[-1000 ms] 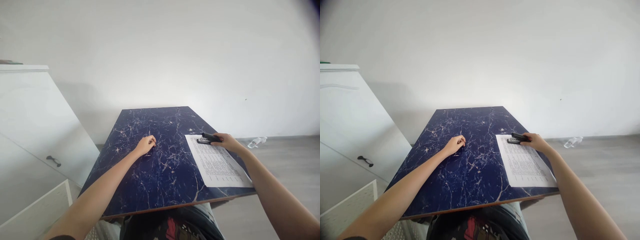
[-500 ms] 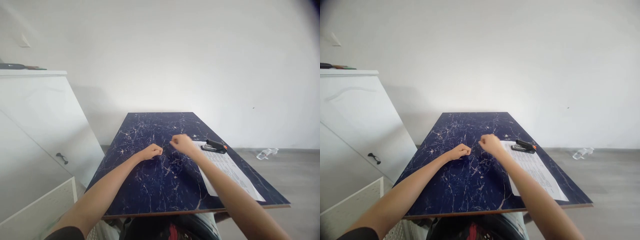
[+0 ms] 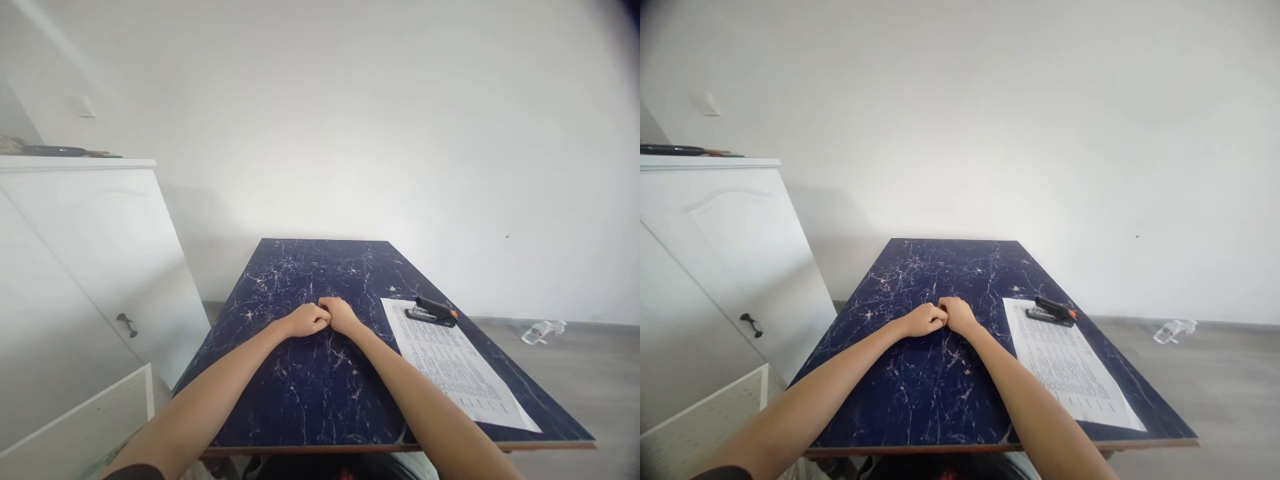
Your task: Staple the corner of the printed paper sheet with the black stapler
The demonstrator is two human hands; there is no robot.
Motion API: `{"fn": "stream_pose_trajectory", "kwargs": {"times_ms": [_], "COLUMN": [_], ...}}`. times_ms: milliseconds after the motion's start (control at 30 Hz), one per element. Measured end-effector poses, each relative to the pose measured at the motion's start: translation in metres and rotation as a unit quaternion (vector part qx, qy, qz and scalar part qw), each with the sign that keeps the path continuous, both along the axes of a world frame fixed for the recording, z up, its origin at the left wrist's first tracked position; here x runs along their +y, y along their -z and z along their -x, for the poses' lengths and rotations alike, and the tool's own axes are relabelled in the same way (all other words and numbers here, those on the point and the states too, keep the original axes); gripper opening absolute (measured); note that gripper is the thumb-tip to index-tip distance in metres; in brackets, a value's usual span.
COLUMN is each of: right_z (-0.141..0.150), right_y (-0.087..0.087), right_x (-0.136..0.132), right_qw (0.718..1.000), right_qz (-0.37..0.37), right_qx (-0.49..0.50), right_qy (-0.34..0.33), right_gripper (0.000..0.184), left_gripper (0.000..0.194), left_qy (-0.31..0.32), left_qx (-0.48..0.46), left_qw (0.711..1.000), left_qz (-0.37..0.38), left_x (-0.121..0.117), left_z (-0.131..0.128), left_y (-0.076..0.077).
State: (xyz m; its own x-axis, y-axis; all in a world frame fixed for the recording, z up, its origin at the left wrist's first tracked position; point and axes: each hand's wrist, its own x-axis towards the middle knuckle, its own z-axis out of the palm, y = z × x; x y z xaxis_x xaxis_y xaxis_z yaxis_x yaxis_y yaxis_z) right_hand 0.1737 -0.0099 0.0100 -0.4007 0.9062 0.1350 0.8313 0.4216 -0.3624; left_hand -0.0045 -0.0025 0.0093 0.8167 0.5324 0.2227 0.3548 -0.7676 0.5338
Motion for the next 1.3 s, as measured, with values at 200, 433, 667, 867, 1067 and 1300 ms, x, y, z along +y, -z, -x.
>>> {"fn": "stream_pose_trajectory", "kwargs": {"times_ms": [200, 433, 667, 867, 1067, 1300], "right_z": [-0.0028, -0.0008, -0.001, -0.0013, 0.0003, 0.0007], "right_y": [0.005, 0.0026, 0.0029, 0.0042, -0.0008, -0.0025], "right_x": [0.0027, 0.0012, 0.0023, 0.0032, 0.0, -0.0009], "right_qw": [0.999, 1.0, 1.0, 1.0, 1.0, 1.0], "right_qz": [-0.009, -0.005, -0.002, -0.011, 0.0, 0.004], "right_qx": [0.024, 0.015, 0.007, 0.014, 0.004, -0.008], "right_qy": [-0.02, -0.017, -0.014, -0.016, -0.011, -0.011], "right_gripper": [0.009, 0.01, 0.012, 0.01, 0.011, 0.01], "left_gripper": [0.02, 0.02, 0.02, 0.021, 0.021, 0.022], "left_qy": [-0.006, -0.006, -0.016, -0.01, -0.011, -0.015], "left_qx": [0.011, 0.007, 0.014, 0.008, 0.009, -0.005], "left_qw": [0.999, 1.0, 1.0, 1.0, 1.0, 1.0], "left_qz": [-0.031, -0.023, -0.016, -0.012, -0.012, -0.01], "left_x": [-0.0005, 0.0001, 0.0001, 0.0, -0.0004, -0.0015], "left_z": [-0.0007, -0.0013, -0.0021, -0.0025, -0.0024, -0.0028], "left_y": [0.0016, 0.0023, 0.002, 0.0006, 0.0001, 0.001]}}
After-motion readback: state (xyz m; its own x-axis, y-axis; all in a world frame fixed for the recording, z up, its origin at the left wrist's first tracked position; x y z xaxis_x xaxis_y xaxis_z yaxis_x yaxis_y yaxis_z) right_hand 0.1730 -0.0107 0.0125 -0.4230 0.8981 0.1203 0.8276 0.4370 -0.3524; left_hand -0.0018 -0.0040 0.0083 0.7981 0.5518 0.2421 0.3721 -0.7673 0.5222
